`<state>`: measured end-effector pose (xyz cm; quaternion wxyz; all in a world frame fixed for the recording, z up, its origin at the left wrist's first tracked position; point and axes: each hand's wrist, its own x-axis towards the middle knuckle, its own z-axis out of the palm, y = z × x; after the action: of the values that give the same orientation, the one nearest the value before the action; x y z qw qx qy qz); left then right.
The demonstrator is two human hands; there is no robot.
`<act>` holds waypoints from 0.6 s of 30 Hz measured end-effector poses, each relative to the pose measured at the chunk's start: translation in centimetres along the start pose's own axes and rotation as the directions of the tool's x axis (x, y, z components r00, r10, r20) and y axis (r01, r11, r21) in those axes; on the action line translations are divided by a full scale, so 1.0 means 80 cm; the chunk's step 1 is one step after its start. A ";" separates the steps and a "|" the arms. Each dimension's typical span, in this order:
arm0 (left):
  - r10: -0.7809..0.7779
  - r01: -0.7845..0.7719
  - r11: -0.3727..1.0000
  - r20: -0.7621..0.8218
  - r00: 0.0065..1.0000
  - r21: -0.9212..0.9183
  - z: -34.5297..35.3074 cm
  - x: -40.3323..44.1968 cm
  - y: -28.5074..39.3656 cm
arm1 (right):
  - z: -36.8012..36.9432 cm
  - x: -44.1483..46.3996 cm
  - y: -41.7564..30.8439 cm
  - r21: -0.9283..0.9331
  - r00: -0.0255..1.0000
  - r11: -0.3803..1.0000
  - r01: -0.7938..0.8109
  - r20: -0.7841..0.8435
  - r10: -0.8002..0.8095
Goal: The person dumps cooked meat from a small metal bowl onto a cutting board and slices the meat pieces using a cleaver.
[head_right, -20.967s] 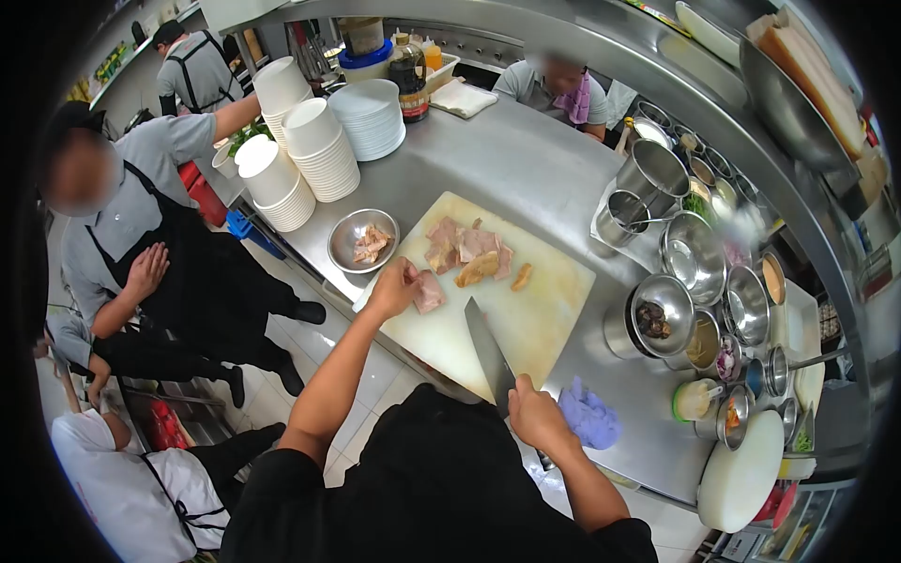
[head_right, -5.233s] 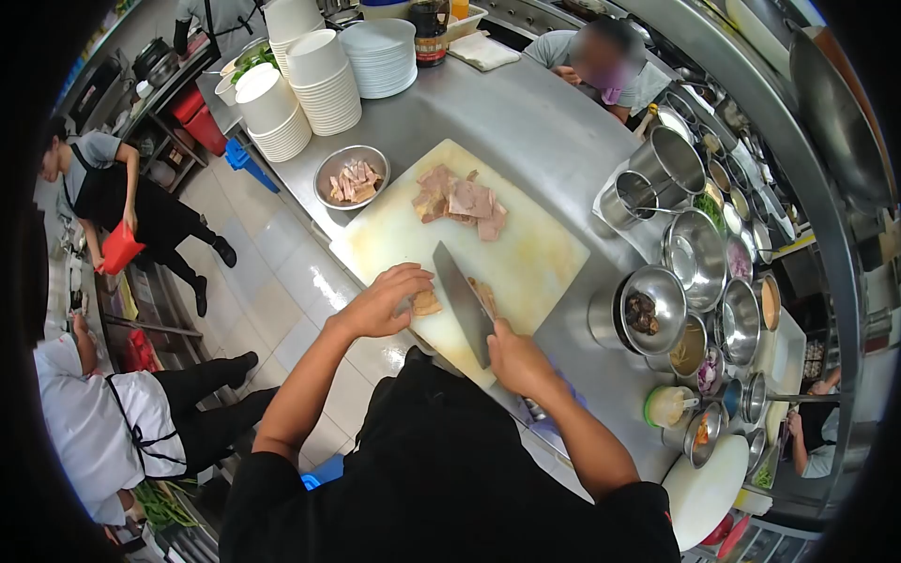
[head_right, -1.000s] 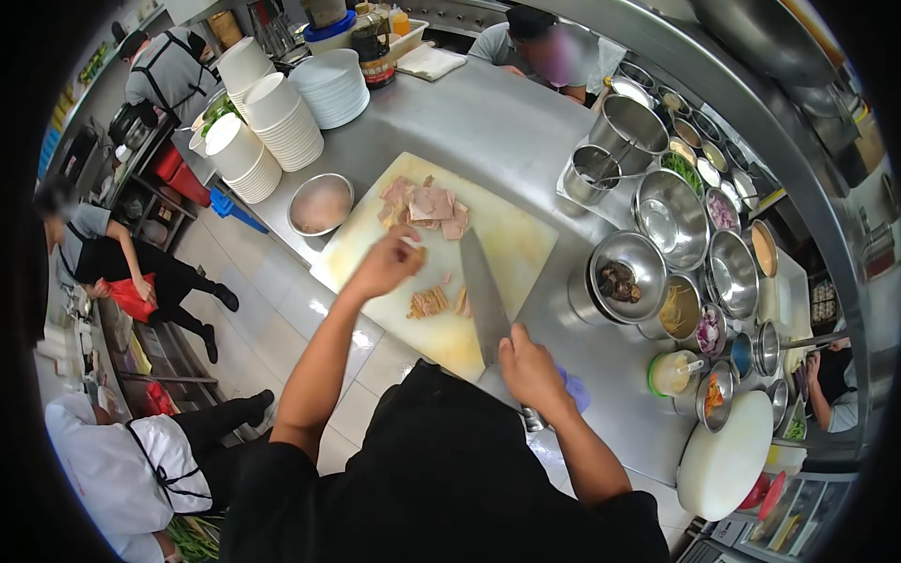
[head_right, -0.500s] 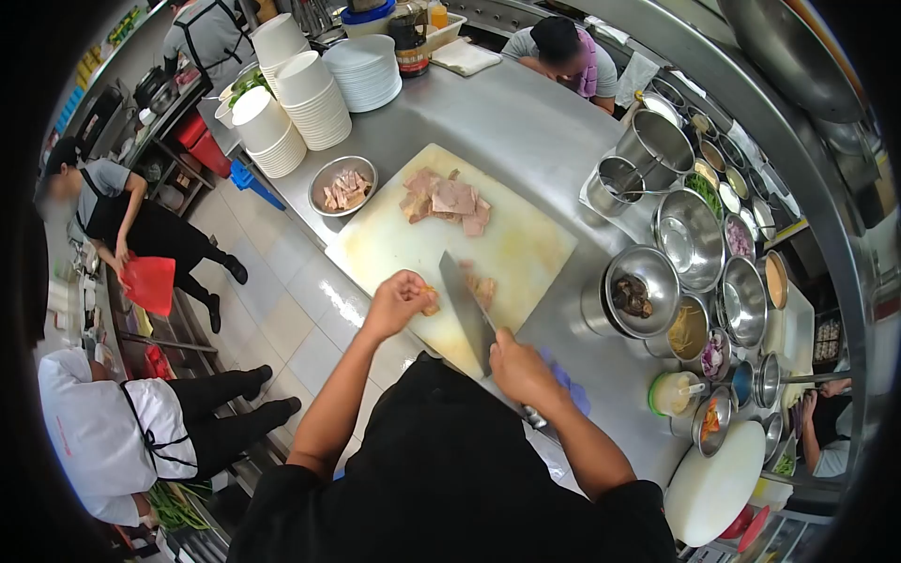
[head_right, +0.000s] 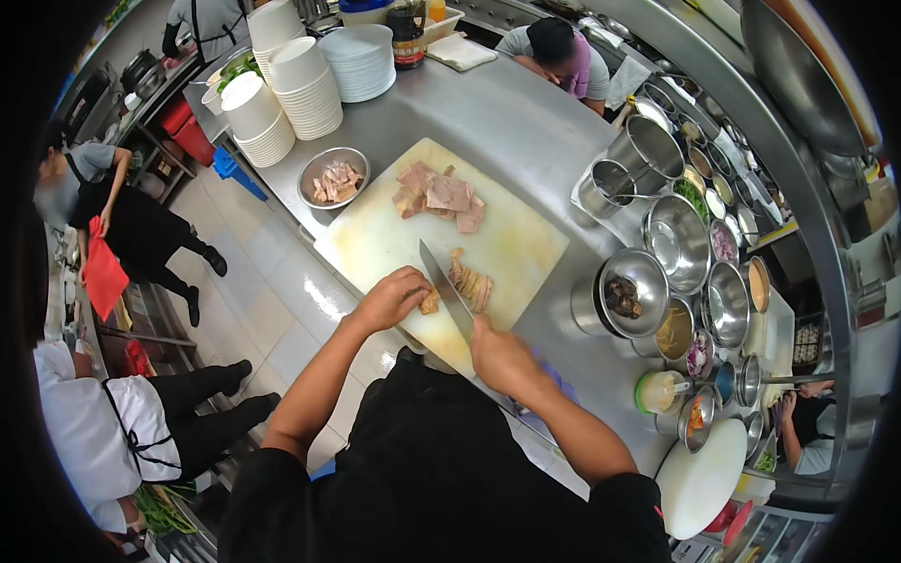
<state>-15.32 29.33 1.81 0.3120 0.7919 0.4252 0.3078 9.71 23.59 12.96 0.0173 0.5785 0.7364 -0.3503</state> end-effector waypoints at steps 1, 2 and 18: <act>-0.111 0.115 0.989 0.052 0.993 -0.097 -0.002 -0.002 0.008 | 0.001 0.002 -0.002 0.006 1.000 1.000 0.017 -0.003 -0.017; -0.213 0.232 0.955 0.113 0.970 -0.185 -0.006 -0.004 0.015 | 0.001 0.004 -0.005 0.004 1.000 1.000 0.011 -0.004 -0.011; 0.035 -0.039 0.999 -0.151 0.988 -0.023 0.016 -0.009 -0.002 | -0.006 -0.017 -0.033 -0.111 0.999 0.994 -0.026 -0.045 0.021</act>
<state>-14.75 28.44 0.72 0.2835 0.7700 0.4287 0.3782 8.03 22.51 15.21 0.0375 0.5927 0.7482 -0.2958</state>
